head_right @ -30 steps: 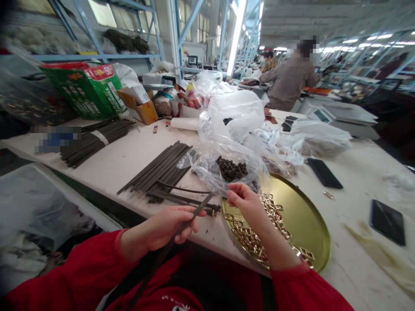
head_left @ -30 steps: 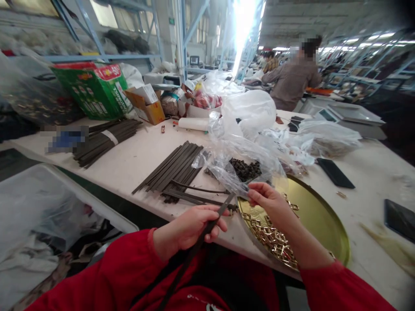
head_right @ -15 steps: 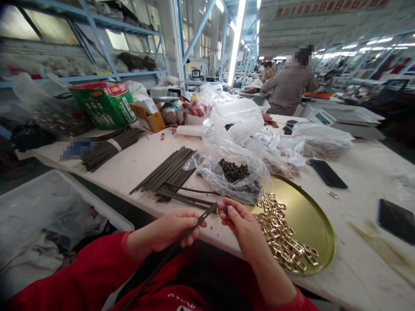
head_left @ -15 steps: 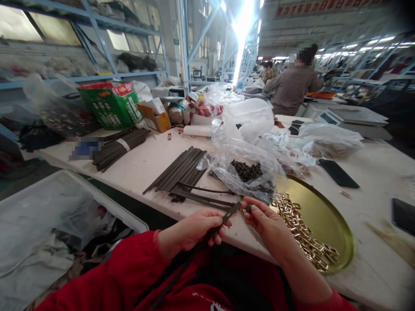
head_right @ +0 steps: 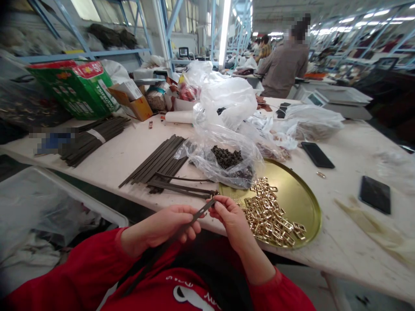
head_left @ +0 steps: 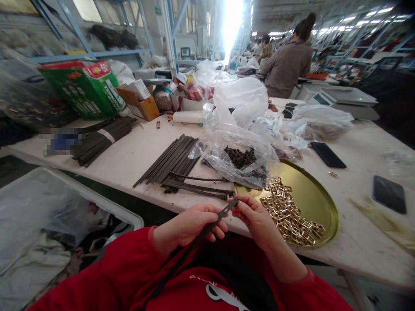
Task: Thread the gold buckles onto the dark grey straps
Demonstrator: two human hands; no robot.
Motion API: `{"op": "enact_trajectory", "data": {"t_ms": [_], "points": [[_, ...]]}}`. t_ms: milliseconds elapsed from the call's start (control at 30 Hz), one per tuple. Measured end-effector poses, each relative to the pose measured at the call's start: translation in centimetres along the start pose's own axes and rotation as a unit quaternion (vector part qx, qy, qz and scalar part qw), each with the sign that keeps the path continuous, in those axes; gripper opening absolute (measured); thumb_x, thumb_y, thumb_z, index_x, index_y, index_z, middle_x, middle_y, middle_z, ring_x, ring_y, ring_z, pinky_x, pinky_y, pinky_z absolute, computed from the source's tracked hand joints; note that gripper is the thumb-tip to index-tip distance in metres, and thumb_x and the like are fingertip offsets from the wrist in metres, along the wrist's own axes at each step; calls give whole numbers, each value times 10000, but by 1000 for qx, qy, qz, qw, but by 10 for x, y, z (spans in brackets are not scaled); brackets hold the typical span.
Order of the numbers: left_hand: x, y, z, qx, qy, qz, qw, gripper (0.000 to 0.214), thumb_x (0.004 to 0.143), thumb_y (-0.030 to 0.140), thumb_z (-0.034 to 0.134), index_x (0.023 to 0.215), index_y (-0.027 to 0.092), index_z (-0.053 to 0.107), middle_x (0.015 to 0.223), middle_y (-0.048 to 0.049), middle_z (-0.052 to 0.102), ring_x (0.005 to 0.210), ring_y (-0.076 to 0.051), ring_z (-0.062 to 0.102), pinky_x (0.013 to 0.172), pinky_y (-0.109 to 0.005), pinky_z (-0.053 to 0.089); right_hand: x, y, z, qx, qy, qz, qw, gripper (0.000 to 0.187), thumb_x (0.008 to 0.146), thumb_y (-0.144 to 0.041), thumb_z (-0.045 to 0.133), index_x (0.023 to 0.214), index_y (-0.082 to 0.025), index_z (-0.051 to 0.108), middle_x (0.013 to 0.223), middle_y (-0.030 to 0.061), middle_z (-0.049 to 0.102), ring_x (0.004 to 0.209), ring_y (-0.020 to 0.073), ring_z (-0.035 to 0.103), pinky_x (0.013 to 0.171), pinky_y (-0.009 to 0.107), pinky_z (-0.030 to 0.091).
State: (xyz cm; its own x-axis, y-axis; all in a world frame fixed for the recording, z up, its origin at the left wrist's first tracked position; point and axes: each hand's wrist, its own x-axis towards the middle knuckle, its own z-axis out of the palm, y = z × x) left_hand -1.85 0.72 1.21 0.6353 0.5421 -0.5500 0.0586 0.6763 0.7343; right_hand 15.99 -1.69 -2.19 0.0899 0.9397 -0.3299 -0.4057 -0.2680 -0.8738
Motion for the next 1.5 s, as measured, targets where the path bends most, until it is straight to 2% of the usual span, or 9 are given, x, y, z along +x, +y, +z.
{"op": "enact_trajectory", "data": {"t_ms": [133,333,433,533,667,767,1033,1233,1500], "points": [[3,-1,-2,-2,10,-4,1000,220,662,129,485,858,123,584,712,-32,636,535,-80,575,418,-140,407,2,2,1,34,19,2,999,261,628,-260,731,858,-183,637,915,48,690,569,66,539,510,177,439],[6,-1,-3,-37,25,-29,999,260,685,104,478,918,110,595,735,-50,638,537,-76,561,423,-142,376,2,1,3,92,34,46,994,277,557,-169,746,822,-188,667,858,19,692,663,85,604,644,181,514],[8,-1,-4,-97,22,-44,994,259,707,93,485,938,100,600,775,-63,636,569,-78,564,449,-151,389,3,4,0,117,35,43,992,230,599,-222,744,819,-191,683,769,12,693,673,94,621,680,191,528],[11,-4,-6,-176,-3,-54,983,226,736,77,483,929,87,601,804,-60,618,589,-74,562,461,-151,405,6,8,-5,129,35,41,990,201,624,-248,744,809,-195,687,821,14,701,699,88,632,709,181,532],[15,-6,-5,-249,-6,-69,966,189,776,60,468,919,73,590,787,-54,604,573,-64,561,472,-143,429,8,13,-9,130,41,45,990,268,569,-234,787,812,-189,686,891,18,702,731,86,639,727,165,533],[18,-7,-4,-279,-2,-73,957,176,793,52,454,911,61,586,760,-50,595,562,-63,564,456,-133,434,8,15,-8,139,57,52,987,287,522,-260,816,764,-176,687,825,10,704,713,87,640,701,157,540],[19,-7,-5,-305,-21,-83,948,186,833,61,424,944,48,572,765,-51,591,560,-58,570,433,-105,440,3,20,-5,171,62,88,979,282,464,-258,842,661,-171,660,681,-24,679,621,70,622,635,146,536],[20,-10,-7,-305,-9,-90,948,174,825,62,434,933,50,569,774,-54,588,559,-61,569,414,-106,434,0,22,-7,168,59,94,980,258,521,-266,816,694,-169,650,666,-49,645,533,38,555,466,113,461],[20,-13,-9,-302,-12,-89,949,163,820,61,451,930,51,570,789,-60,587,553,-53,558,401,-94,415,-1,21,-6,200,46,77,976,228,571,-253,794,702,-174,623,657,-44,617,506,35,505,458,120,456]]}}
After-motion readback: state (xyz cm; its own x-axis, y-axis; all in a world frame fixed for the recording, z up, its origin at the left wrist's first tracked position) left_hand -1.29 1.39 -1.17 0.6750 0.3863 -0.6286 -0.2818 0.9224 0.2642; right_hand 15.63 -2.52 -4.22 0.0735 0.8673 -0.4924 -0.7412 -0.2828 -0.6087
